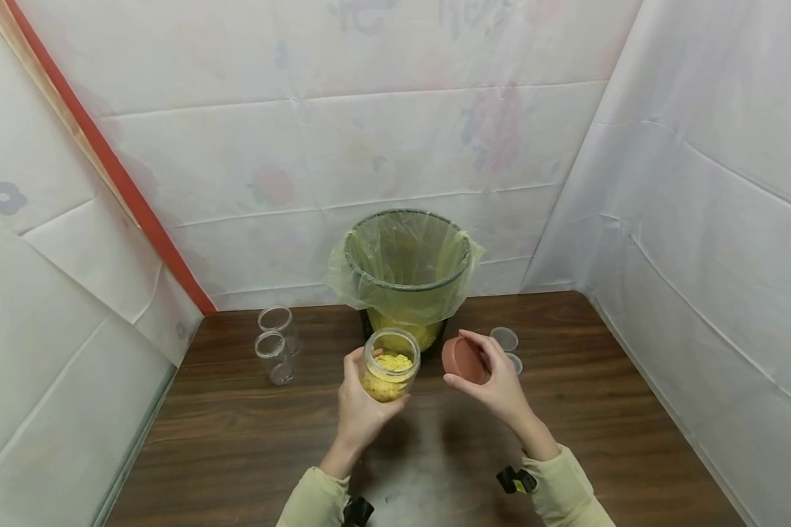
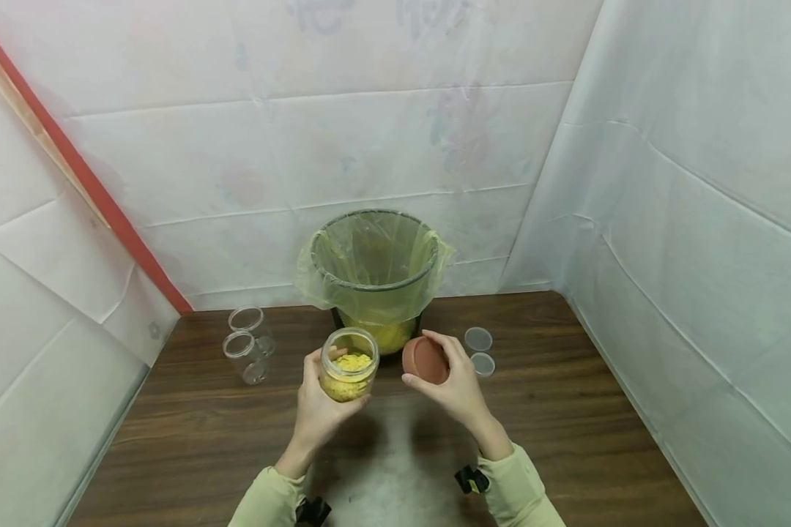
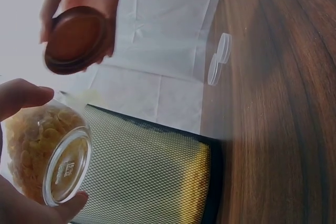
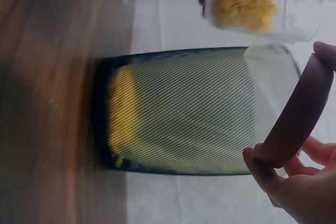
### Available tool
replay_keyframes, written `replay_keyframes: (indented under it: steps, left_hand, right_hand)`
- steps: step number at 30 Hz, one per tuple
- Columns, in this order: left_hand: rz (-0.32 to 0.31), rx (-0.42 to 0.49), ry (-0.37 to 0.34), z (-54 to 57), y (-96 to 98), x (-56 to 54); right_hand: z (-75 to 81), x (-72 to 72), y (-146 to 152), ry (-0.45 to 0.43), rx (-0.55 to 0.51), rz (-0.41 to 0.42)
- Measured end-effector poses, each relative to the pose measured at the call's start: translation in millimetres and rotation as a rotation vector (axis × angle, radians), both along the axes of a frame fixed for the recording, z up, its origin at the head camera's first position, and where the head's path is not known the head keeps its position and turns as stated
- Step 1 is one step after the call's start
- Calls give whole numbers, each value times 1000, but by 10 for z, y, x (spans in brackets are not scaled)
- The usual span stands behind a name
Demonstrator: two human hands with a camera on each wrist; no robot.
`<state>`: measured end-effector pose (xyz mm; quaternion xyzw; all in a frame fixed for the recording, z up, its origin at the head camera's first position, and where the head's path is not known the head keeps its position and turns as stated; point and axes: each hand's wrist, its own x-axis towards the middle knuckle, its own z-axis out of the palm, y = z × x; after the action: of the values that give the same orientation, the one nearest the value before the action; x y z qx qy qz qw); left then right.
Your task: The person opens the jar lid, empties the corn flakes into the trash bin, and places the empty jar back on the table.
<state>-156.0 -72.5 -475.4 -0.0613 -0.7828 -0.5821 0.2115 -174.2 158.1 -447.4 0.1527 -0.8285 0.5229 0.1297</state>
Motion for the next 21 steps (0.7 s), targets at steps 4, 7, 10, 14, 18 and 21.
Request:
replay_keyframes:
  steps: [4,7,10,14,18,21]
  left_hand:
    - [8,6,32,174,4,78]
    - [5,20,54,271,2,124]
    - [12,46,62,214,-20,94]
    - [27,66,53,41,-66,6]
    - [25,81,44,-52,-116,-42]
    - [24,89,53,-66,-145,-49]
  right_hand:
    - [-117,-18,44,16,66,-68]
    - [-206,-34,76,32,109,-107]
    - [-301,-57,113,44,137,-129]
    - [-436,-87,170,39,180,-152]
    - [-552,-106,221,21,225,-175]
    - [-636,-118,256,20,257,-193]
